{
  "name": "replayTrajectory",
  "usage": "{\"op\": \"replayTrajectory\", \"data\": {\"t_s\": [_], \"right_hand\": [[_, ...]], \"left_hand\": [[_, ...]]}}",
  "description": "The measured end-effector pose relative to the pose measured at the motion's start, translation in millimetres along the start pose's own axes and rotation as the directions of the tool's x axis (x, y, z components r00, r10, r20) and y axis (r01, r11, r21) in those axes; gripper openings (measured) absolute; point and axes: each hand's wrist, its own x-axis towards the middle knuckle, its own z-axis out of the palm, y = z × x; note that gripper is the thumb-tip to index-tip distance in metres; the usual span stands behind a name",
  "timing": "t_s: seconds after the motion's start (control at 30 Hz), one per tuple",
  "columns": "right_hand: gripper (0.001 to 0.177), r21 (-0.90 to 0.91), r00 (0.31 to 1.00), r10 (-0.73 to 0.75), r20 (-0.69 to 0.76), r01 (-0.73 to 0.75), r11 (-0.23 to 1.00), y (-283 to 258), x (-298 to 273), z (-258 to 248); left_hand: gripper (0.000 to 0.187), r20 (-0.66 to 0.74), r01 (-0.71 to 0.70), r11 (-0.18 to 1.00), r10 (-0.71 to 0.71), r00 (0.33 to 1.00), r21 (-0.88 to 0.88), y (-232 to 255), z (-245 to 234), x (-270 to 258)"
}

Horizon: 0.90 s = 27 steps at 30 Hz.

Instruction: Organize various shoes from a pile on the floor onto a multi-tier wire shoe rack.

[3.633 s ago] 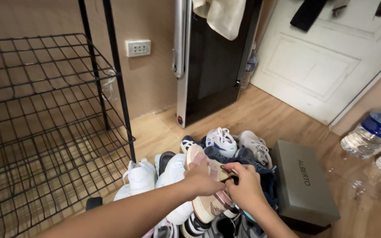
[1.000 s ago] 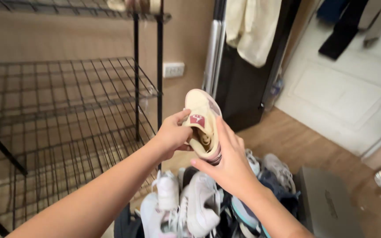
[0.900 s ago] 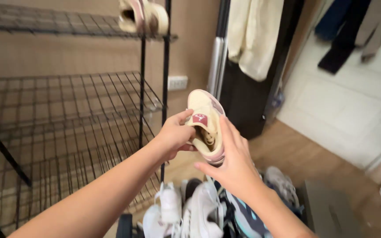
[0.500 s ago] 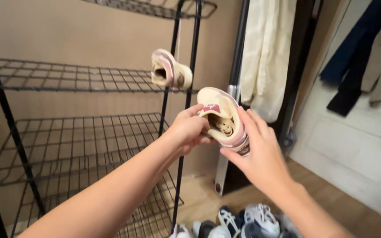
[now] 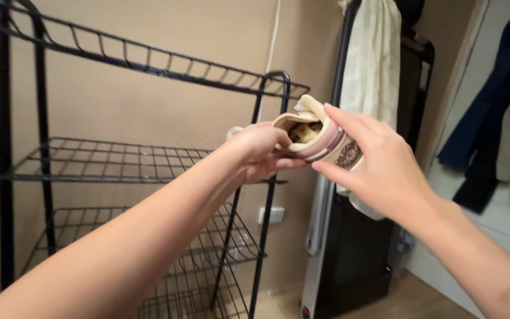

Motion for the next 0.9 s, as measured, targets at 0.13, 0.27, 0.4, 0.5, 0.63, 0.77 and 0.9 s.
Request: {"op": "replayTrajectory", "data": {"t_s": [0.13, 0.27, 0.4, 0.5, 0.63, 0.77, 0.9], "right_hand": [[0.08, 0.05, 0.997, -0.058, -0.05, 0.061, 0.997, 12, 27, 20], [0.083, 0.029, 0.988, -0.141, -0.062, 0.143, 0.989, 24, 49, 52], [0.088, 0.004, 0.993, -0.117, -0.035, 0.117, 0.993, 28, 56, 93], [0.089, 0.02, 0.999, 0.005, -0.041, -0.004, 1.0, 27, 54, 131], [0.086, 0.004, 0.995, 0.081, -0.063, -0.081, 0.997, 35, 52, 169], [0.087, -0.017, 0.979, 0.182, -0.092, -0.184, 0.983, 42, 50, 195], [0.086, -0.045, 0.968, 0.233, -0.092, -0.238, 0.97, 52, 48, 209]], "left_hand": [[0.044, -0.01, -0.044, 0.992, 0.045, 0.999, 0.118, 29, -19, 4], [0.048, -0.081, -0.07, 0.982, 0.086, 0.993, 0.177, 32, -50, 23], [0.063, -0.16, -0.134, 0.987, 0.147, 0.976, 0.091, 8, -94, 56], [0.076, -0.377, -0.113, 0.993, 0.088, 0.922, -0.045, -3, -103, 54], [0.084, -0.414, -0.151, 0.988, 0.145, 0.899, 0.019, -21, -130, 85], [0.077, -0.41, -0.16, 0.985, 0.174, 0.895, 0.07, -29, -149, 115], [0.075, -0.408, -0.177, 0.979, 0.202, 0.89, 0.1, -42, -159, 138]]}}
